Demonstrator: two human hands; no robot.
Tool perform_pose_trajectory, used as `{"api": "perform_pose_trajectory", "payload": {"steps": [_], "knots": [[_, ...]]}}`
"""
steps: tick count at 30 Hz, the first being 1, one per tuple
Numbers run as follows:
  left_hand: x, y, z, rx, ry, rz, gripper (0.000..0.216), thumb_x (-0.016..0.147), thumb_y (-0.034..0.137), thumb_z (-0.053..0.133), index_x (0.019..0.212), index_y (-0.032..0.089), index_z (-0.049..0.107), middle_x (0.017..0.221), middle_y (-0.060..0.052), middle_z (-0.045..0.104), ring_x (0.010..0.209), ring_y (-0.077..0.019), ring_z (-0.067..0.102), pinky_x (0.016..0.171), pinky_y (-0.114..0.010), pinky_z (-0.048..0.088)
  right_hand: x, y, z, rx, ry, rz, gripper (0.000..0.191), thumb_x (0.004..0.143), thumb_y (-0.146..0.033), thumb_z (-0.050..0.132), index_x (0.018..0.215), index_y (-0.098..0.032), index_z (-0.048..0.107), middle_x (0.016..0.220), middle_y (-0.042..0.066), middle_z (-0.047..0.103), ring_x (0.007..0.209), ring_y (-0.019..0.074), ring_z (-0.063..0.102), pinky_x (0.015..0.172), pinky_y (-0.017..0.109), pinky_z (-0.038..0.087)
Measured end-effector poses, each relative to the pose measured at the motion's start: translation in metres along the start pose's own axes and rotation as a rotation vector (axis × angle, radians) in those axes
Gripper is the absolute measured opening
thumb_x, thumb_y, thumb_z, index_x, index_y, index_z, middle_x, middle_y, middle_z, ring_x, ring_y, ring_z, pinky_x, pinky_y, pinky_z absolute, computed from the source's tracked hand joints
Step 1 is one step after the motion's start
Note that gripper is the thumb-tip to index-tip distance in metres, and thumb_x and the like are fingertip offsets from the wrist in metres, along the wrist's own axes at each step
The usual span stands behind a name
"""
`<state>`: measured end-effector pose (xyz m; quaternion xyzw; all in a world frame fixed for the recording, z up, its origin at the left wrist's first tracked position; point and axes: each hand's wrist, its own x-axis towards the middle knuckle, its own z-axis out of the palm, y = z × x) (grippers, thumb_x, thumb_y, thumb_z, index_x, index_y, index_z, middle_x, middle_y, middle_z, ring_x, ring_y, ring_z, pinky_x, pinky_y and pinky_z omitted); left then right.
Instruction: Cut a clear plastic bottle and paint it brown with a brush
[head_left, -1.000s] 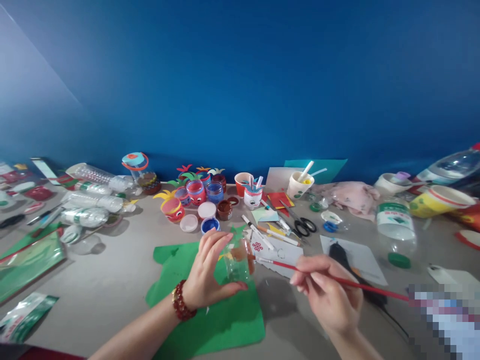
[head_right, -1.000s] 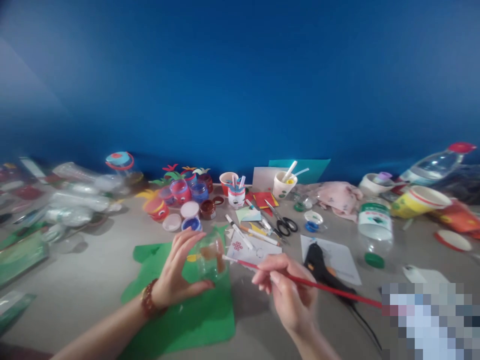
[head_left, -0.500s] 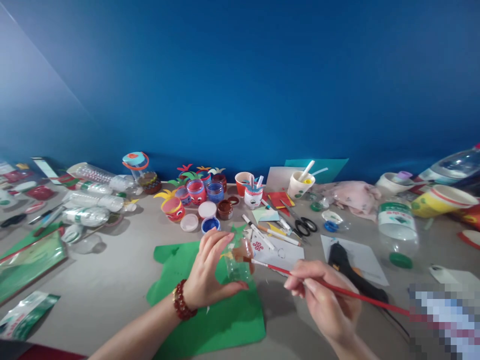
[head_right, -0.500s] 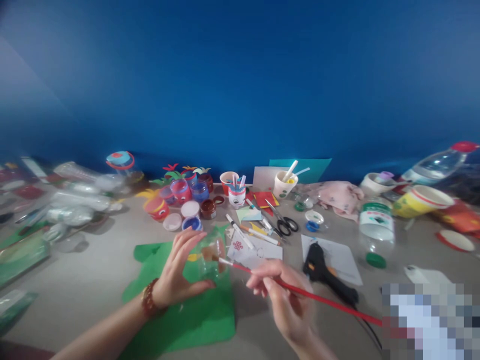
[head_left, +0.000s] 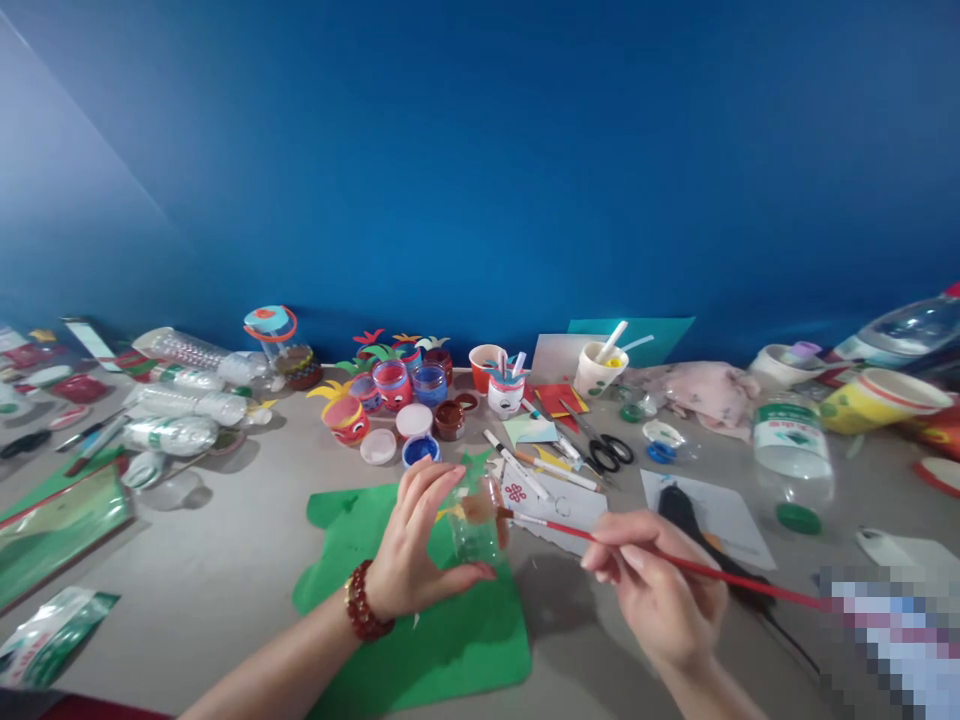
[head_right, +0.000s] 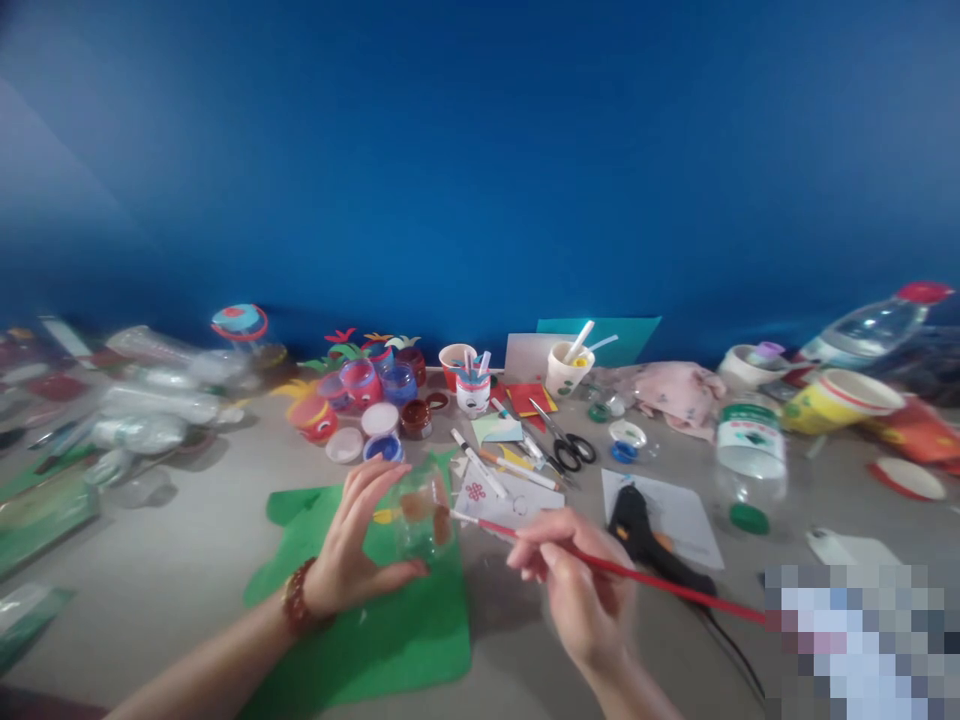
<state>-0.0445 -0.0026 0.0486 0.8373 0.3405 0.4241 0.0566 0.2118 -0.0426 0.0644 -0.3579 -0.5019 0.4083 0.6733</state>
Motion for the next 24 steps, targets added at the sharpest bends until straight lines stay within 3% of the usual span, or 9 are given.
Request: {"api": "perform_pose_trajectory", "payload": {"steps": [8,16,24], "knots": [[0.000,0.000,0.000,-0.013,0.004,0.009,0.093,0.076,0.059,0.075,0.146,0.014,0.034,0.130,-0.021,0.057,0.123,-0.0362,0.052,0.104,-0.056,0.042,0.000,0.000,0.007,0.045,-0.068,0.089,0.022,0.082,-0.013,0.056,0.082,-0.020,0.077,0.065,0.005,0.072,0.053,0.0146,0.064,0.045,0.021,0.049],[-0.005,-0.004,0.002,-0.038,0.018,-0.024,0.093,0.076,0.059,0.075,0.146,0.015,0.034,0.132,-0.021,0.055,0.126,-0.0364,0.050,0.106,-0.056,0.042,0.013,-0.005,0.004,0.119,0.099,0.058,0.023,0.075,-0.013,0.054,0.072,-0.020,0.076,0.052,0.004,0.067,0.045,0.0139,0.060,0.040,0.018,0.045],[-0.006,-0.004,0.003,-0.066,0.017,-0.045,0.094,0.075,0.061,0.075,0.147,0.017,0.034,0.132,-0.021,0.055,0.126,-0.0363,0.049,0.105,-0.056,0.043,0.002,-0.001,0.007,0.125,-0.057,0.091,0.022,0.083,-0.014,0.056,0.082,-0.020,0.076,0.062,0.004,0.071,0.053,0.0136,0.063,0.045,0.019,0.048]]}}
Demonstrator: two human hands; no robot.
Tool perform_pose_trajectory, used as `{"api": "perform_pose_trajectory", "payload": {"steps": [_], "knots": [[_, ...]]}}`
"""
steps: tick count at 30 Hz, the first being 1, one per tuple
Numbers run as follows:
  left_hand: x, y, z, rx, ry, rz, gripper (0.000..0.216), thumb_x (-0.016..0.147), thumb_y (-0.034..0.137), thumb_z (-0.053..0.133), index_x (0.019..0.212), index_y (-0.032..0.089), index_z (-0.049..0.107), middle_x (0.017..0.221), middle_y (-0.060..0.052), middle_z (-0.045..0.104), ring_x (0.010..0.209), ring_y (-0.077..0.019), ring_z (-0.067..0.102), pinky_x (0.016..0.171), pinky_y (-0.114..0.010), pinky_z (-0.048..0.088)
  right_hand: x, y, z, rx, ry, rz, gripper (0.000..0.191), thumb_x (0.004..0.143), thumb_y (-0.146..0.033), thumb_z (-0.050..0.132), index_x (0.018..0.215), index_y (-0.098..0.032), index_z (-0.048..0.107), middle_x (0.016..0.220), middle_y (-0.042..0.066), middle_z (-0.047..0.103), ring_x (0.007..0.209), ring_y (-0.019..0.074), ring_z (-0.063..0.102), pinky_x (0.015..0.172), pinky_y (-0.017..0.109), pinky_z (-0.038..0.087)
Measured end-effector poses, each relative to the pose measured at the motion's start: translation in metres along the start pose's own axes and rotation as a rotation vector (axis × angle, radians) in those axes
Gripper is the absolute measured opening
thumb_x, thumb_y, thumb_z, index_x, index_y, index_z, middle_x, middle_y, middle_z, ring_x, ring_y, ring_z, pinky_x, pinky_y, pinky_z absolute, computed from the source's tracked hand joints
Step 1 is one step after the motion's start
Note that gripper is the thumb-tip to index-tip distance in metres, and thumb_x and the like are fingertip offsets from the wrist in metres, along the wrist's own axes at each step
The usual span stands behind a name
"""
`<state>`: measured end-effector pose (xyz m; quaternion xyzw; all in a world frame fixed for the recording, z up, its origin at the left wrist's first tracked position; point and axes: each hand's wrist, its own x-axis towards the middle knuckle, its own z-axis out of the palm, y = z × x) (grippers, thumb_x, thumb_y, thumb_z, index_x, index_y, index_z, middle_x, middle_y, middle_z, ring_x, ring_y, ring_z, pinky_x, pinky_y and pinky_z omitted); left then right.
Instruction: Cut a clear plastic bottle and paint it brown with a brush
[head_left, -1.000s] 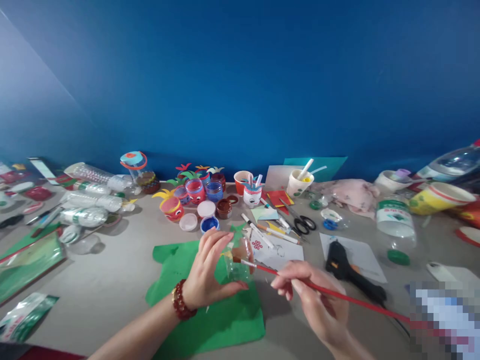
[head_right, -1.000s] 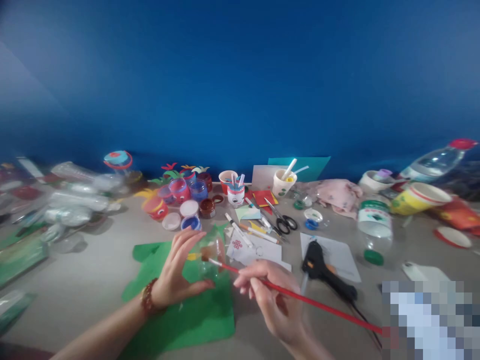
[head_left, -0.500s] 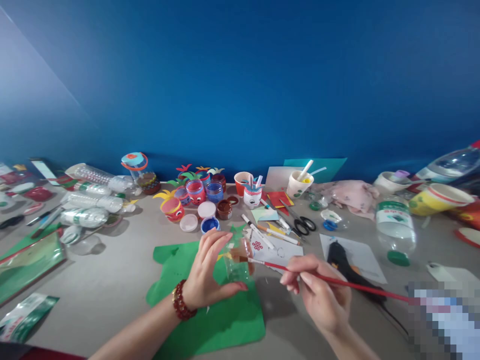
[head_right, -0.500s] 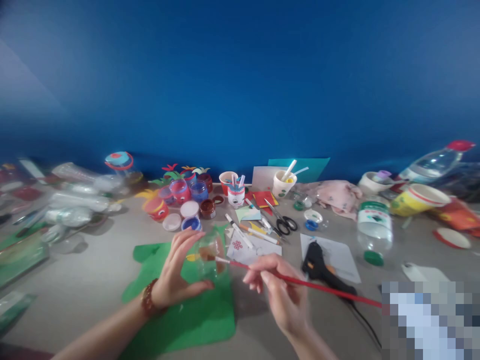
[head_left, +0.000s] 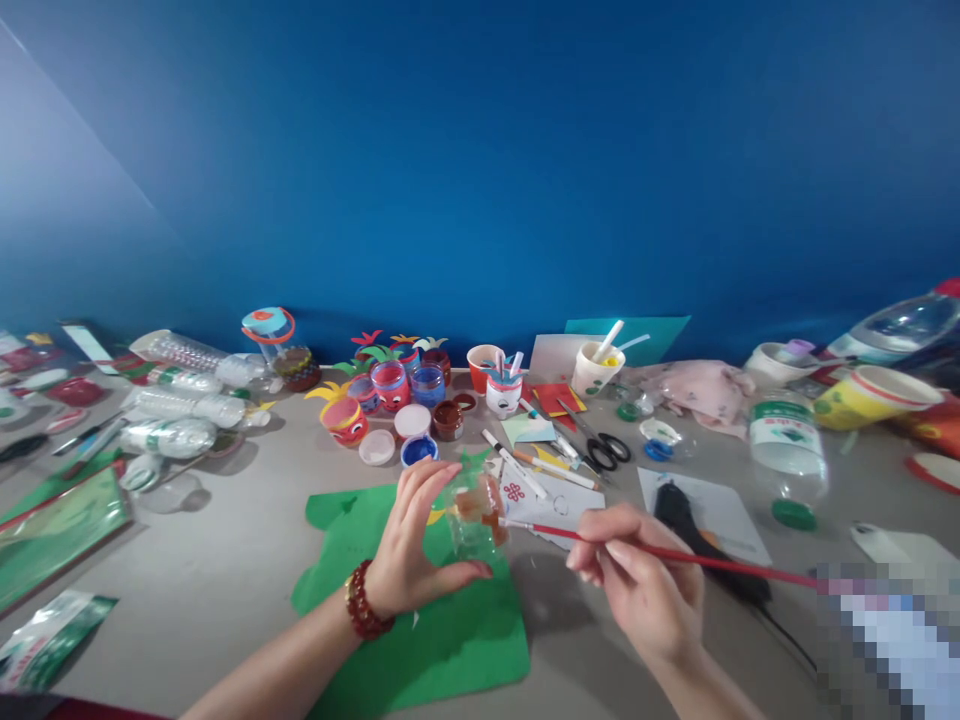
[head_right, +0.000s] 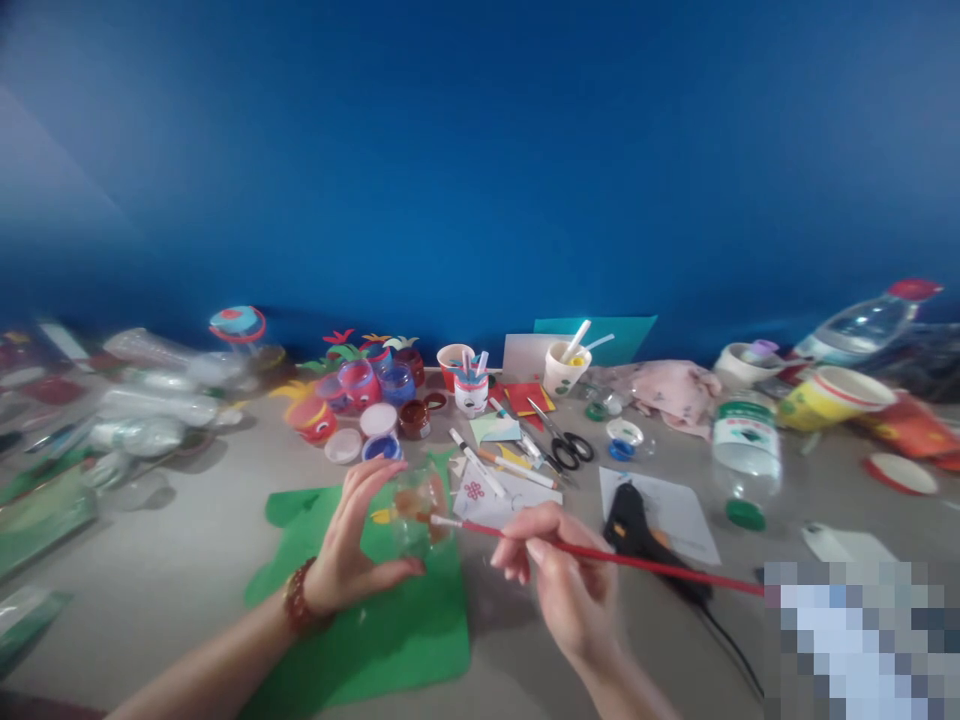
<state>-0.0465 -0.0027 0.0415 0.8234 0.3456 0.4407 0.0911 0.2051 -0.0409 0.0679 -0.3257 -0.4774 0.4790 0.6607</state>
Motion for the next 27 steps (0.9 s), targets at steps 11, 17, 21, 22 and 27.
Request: {"api": "perform_pose_trajectory", "payload": {"steps": [11,17,21,22,27], "knots": [[0.003,0.004,0.000,0.018,-0.022,-0.005,0.094,0.074,0.058,0.077,0.146,0.018,0.034,0.132,-0.020,0.055,0.124,-0.0375,0.051,0.104,-0.058,0.043,-0.016,0.015,-0.008,-0.142,-0.171,0.001,0.019,0.096,-0.018,0.053,0.095,-0.023,0.072,0.078,0.004,0.073,0.062,0.0148,0.065,0.053,0.024,0.051],[0.004,0.005,-0.001,0.028,-0.009,-0.004,0.093,0.074,0.058,0.077,0.146,0.018,0.035,0.132,-0.020,0.056,0.124,-0.0382,0.052,0.103,-0.058,0.044,-0.016,0.013,-0.008,-0.194,-0.128,0.007,0.018,0.095,-0.019,0.054,0.091,-0.020,0.072,0.074,0.005,0.073,0.058,0.0161,0.064,0.051,0.026,0.051],[0.003,0.004,-0.001,0.031,0.001,-0.008,0.093,0.074,0.060,0.076,0.147,0.019,0.035,0.132,-0.020,0.057,0.124,-0.0380,0.053,0.103,-0.058,0.044,-0.013,0.013,-0.011,-0.142,-0.048,0.021,0.018,0.091,-0.018,0.056,0.088,-0.021,0.073,0.070,0.005,0.072,0.057,0.0166,0.064,0.049,0.026,0.051],[0.002,0.003,-0.001,0.034,0.003,-0.010,0.093,0.074,0.060,0.076,0.147,0.018,0.035,0.132,-0.020,0.057,0.124,-0.0381,0.053,0.103,-0.058,0.044,-0.011,0.013,-0.011,-0.135,-0.023,0.025,0.018,0.089,-0.018,0.057,0.087,-0.021,0.074,0.069,0.005,0.072,0.056,0.0165,0.064,0.048,0.025,0.050],[0.001,0.001,-0.001,0.039,0.020,-0.007,0.093,0.074,0.060,0.075,0.146,0.018,0.035,0.132,-0.020,0.057,0.124,-0.0380,0.053,0.103,-0.058,0.044,0.001,0.001,-0.007,-0.065,0.067,-0.018,0.020,0.080,-0.014,0.057,0.077,-0.019,0.076,0.059,0.005,0.070,0.049,0.0152,0.061,0.041,0.022,0.046]]}}
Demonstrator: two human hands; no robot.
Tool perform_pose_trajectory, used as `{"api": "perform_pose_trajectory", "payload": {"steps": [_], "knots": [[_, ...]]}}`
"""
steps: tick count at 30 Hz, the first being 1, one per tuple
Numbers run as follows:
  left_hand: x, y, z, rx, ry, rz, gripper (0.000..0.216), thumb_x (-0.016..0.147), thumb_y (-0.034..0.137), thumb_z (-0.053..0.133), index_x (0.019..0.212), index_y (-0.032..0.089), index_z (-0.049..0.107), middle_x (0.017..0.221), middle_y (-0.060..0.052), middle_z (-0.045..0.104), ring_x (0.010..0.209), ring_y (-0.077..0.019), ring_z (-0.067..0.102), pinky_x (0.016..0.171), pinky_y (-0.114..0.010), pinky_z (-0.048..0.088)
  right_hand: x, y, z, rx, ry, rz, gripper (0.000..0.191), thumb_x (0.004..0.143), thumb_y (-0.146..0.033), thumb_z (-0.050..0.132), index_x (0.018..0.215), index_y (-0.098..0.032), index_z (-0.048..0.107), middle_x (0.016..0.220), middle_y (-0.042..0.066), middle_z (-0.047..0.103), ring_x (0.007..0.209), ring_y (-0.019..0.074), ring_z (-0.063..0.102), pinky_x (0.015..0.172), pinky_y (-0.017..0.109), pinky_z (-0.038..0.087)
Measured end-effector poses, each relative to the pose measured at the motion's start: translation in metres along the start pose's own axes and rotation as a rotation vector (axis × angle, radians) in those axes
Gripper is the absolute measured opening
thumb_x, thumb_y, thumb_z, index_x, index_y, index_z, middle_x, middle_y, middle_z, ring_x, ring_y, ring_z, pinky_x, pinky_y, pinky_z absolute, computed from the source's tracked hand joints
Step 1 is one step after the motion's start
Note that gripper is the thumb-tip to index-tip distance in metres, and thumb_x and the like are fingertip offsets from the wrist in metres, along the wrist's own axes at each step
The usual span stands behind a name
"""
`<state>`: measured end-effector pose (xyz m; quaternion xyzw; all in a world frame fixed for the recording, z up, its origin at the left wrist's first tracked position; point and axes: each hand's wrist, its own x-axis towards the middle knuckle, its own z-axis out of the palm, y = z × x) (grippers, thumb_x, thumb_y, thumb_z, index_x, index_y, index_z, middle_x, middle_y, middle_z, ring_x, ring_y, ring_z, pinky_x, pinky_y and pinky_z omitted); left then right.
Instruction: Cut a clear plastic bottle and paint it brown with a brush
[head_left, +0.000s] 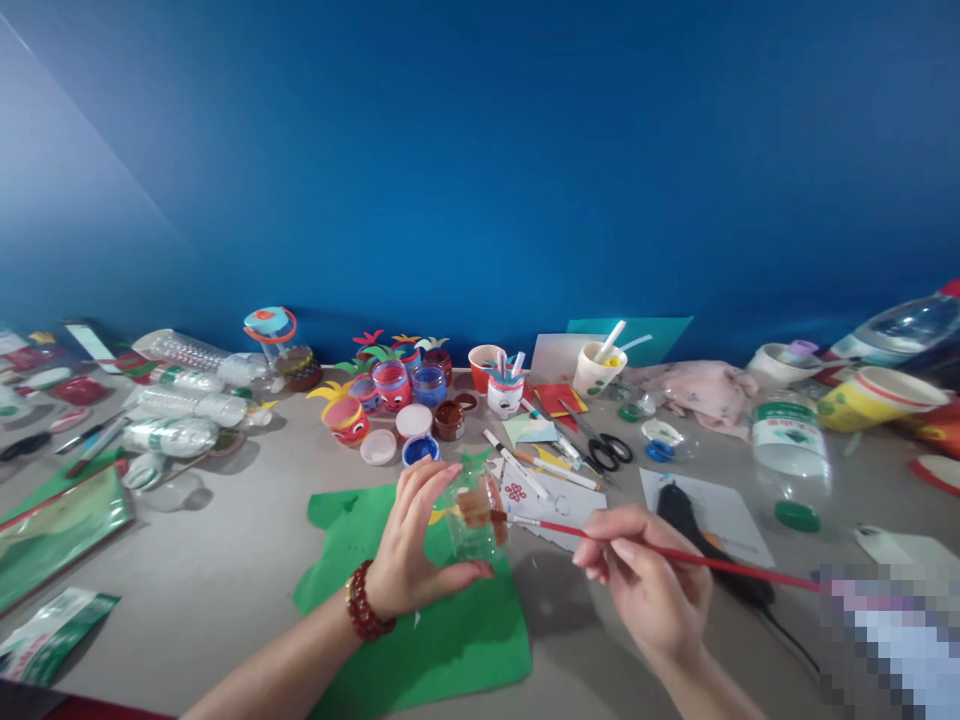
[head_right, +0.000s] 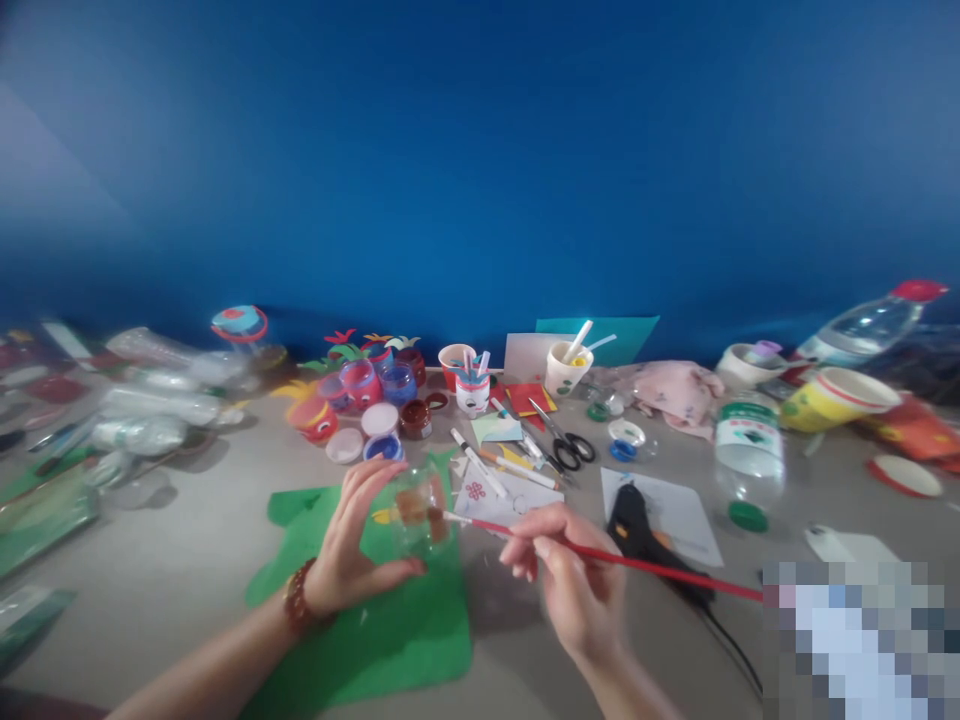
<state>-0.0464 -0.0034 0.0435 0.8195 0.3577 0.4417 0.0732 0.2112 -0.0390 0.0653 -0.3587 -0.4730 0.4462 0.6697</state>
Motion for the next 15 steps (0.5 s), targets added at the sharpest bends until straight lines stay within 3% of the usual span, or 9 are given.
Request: {"api": "perform_pose_trajectory", "payload": {"steps": [4,10,15], "knots": [[0.000,0.000,0.000,0.004,-0.005,0.007,0.093,0.075,0.061,0.074,0.147,0.018,0.035,0.132,-0.021,0.057,0.125,-0.0380,0.053,0.104,-0.058,0.044,0.003,-0.006,0.005,0.068,0.010,-0.021,0.023,0.077,-0.012,0.055,0.076,-0.019,0.077,0.055,0.004,0.068,0.047,0.0147,0.061,0.040,0.021,0.045],[0.001,0.000,0.001,0.004,0.001,-0.004,0.095,0.074,0.063,0.075,0.147,0.018,0.035,0.132,-0.020,0.057,0.124,-0.0382,0.054,0.102,-0.057,0.045,-0.006,0.003,0.005,0.011,-0.077,0.044,0.021,0.082,-0.013,0.057,0.082,-0.020,0.076,0.064,0.005,0.072,0.052,0.0165,0.064,0.043,0.024,0.049],[0.002,0.001,0.001,-0.004,0.034,-0.002,0.094,0.074,0.065,0.073,0.146,0.019,0.036,0.130,-0.020,0.058,0.123,-0.0380,0.055,0.101,-0.056,0.046,0.004,-0.001,0.003,0.036,0.054,0.028,0.019,0.076,-0.015,0.057,0.072,-0.018,0.076,0.054,0.005,0.069,0.046,0.0150,0.060,0.039,0.021,0.045]]}}
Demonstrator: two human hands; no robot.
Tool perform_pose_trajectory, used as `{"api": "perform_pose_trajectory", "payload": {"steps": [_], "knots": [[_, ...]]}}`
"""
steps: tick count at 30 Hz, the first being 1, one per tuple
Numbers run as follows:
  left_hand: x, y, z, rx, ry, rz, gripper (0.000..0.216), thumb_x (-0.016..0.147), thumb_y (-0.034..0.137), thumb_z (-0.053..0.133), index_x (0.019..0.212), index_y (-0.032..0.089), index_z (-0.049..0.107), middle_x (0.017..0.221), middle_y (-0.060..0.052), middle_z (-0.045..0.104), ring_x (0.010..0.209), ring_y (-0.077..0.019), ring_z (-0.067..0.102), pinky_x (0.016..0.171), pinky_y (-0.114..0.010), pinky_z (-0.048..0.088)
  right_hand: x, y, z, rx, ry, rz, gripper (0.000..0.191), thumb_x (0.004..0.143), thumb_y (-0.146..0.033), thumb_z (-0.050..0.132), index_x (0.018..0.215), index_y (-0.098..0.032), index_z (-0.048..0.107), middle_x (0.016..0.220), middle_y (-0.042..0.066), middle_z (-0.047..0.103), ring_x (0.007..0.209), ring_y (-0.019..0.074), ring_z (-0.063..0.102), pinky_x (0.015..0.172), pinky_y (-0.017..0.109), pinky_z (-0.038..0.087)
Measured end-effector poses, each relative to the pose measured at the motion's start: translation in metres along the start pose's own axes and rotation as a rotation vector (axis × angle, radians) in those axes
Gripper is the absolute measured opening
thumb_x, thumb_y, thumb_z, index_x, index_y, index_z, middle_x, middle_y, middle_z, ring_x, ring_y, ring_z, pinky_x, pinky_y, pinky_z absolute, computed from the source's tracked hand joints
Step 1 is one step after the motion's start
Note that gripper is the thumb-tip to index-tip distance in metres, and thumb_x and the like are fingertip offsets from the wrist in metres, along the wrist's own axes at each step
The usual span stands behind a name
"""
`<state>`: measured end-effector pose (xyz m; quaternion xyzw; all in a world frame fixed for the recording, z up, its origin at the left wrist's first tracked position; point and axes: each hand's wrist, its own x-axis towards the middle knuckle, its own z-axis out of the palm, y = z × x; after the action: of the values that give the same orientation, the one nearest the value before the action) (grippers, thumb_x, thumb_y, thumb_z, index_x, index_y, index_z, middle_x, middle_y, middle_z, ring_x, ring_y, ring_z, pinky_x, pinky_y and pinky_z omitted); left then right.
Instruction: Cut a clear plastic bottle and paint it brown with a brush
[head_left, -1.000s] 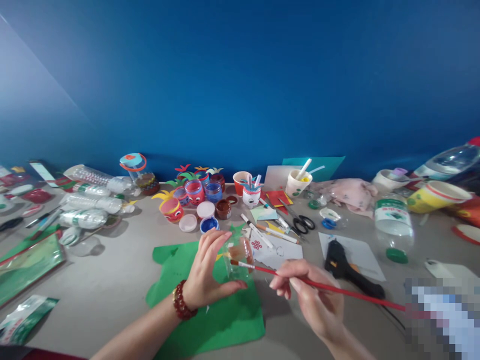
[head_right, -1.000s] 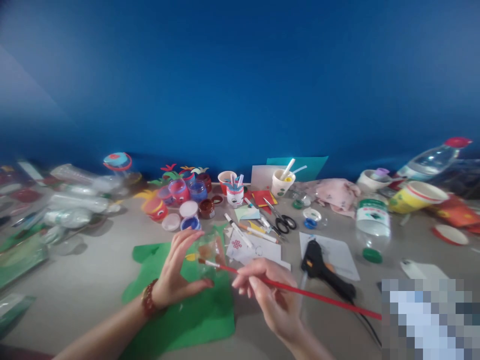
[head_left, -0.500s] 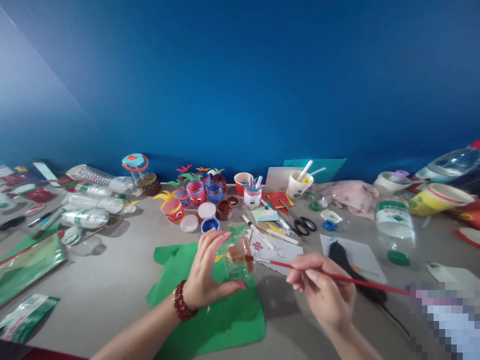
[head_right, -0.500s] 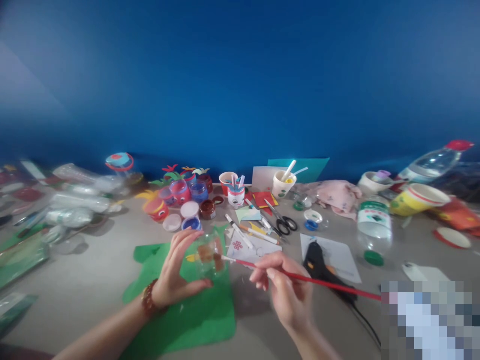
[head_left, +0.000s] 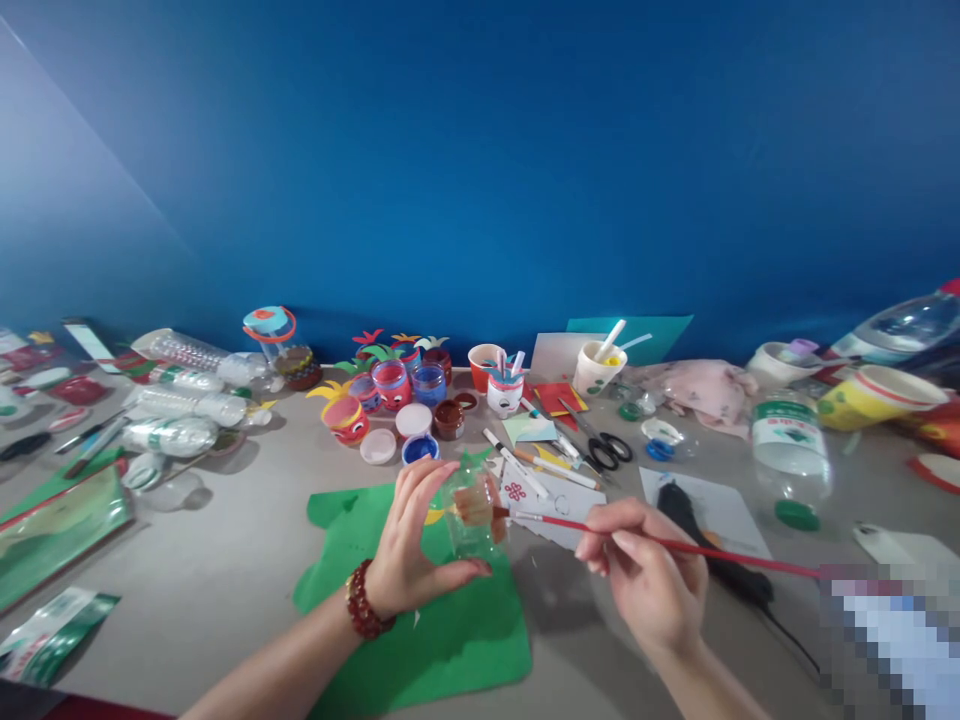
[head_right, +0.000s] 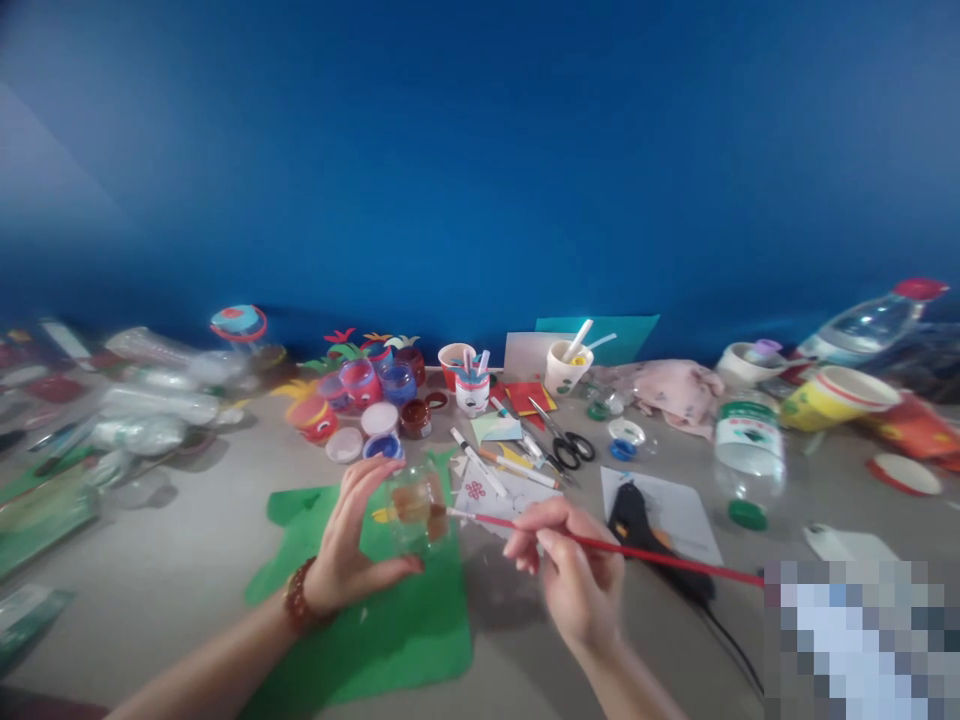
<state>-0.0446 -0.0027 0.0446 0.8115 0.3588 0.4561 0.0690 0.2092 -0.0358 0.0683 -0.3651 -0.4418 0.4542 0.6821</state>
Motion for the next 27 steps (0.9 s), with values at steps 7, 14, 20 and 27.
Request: {"api": "perform_pose_trajectory", "payload": {"steps": [7,14,20,27], "knots": [[-0.001,0.000,0.000,-0.014,-0.013,-0.014,0.094,0.074,0.065,0.073,0.146,0.019,0.036,0.131,-0.020,0.058,0.123,-0.0386,0.055,0.102,-0.057,0.045,0.000,-0.001,0.008,0.064,-0.036,0.056,0.019,0.078,-0.017,0.058,0.075,-0.019,0.077,0.055,0.005,0.070,0.044,0.0153,0.062,0.038,0.021,0.046],[-0.002,-0.001,0.001,-0.015,-0.010,-0.011,0.094,0.073,0.065,0.074,0.145,0.019,0.036,0.131,-0.020,0.058,0.123,-0.0376,0.055,0.101,-0.056,0.047,0.007,-0.002,0.006,0.021,0.065,0.073,0.016,0.072,-0.017,0.059,0.067,-0.017,0.074,0.049,0.005,0.068,0.040,0.0146,0.058,0.036,0.021,0.043],[-0.002,0.000,0.001,-0.015,-0.020,-0.020,0.095,0.072,0.066,0.073,0.145,0.019,0.036,0.130,-0.020,0.057,0.123,-0.0395,0.055,0.102,-0.059,0.045,0.007,-0.002,0.007,0.061,0.079,0.093,0.016,0.073,-0.019,0.058,0.068,-0.018,0.074,0.049,0.005,0.067,0.039,0.0149,0.056,0.034,0.021,0.040],[-0.001,0.002,0.001,-0.023,-0.020,-0.021,0.093,0.073,0.067,0.073,0.144,0.020,0.037,0.129,-0.019,0.057,0.122,-0.0383,0.055,0.101,-0.057,0.046,0.007,-0.001,0.009,0.052,0.059,0.120,0.014,0.074,-0.019,0.060,0.069,-0.017,0.074,0.052,0.006,0.070,0.041,0.0152,0.059,0.037,0.022,0.045]]}}
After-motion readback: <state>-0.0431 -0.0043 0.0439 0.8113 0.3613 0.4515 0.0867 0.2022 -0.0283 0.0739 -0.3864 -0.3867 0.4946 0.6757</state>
